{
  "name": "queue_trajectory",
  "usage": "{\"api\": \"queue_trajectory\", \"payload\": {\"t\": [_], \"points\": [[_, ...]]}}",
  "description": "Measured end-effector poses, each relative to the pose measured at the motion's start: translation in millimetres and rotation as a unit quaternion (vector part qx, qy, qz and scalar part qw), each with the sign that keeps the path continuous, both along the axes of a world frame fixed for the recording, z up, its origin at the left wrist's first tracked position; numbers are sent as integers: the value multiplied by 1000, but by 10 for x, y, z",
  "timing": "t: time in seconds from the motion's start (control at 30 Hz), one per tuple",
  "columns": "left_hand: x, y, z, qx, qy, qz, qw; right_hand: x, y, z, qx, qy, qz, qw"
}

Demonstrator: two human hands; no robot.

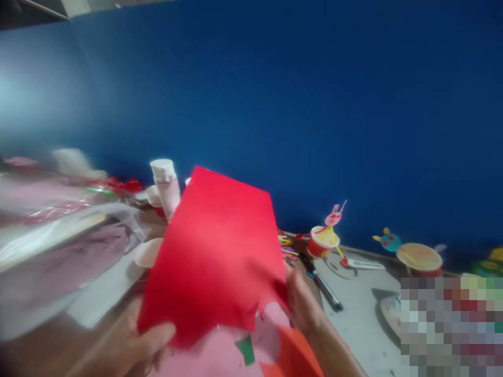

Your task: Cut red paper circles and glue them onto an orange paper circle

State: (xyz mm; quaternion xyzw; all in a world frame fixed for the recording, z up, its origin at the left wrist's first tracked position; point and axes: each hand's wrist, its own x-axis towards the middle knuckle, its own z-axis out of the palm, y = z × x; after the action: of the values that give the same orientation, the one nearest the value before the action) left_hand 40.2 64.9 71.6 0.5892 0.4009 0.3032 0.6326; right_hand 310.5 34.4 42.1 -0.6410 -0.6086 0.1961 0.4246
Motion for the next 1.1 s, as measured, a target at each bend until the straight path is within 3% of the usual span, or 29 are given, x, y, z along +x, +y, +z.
{"api": "queue_trajectory", "payload": {"t": [0.07,0.17,0.23,0.4,0.5,0.7,0.83,0.9,1.0,1.1], "points": [[13,50,-16,23,37,-13,999,20,16,10,-21,137,5,990],[33,122,-58,27,54,-7,998,-6,35,28,-27,326,-7,945],[54,141,-76,14,26,7,1000,-36,37,45,6,340,-33,940],[142,69,-72,27,-154,4,988,-86,37,36,77,368,-86,923],[202,-5,-76,82,-145,-3,986,-132,36,-2,81,377,-88,918],[167,-30,-126,49,-123,42,990,-238,-21,74,76,357,15,931],[71,32,-36,64,-158,101,980,-25,-53,174,38,354,88,930],[34,49,61,85,-199,144,966,157,-77,171,34,308,49,949],[3,52,189,109,-253,196,941,415,-166,88,0,71,-54,996],[4,58,203,92,-288,221,927,582,-308,-29,-52,-84,-120,988]]}}
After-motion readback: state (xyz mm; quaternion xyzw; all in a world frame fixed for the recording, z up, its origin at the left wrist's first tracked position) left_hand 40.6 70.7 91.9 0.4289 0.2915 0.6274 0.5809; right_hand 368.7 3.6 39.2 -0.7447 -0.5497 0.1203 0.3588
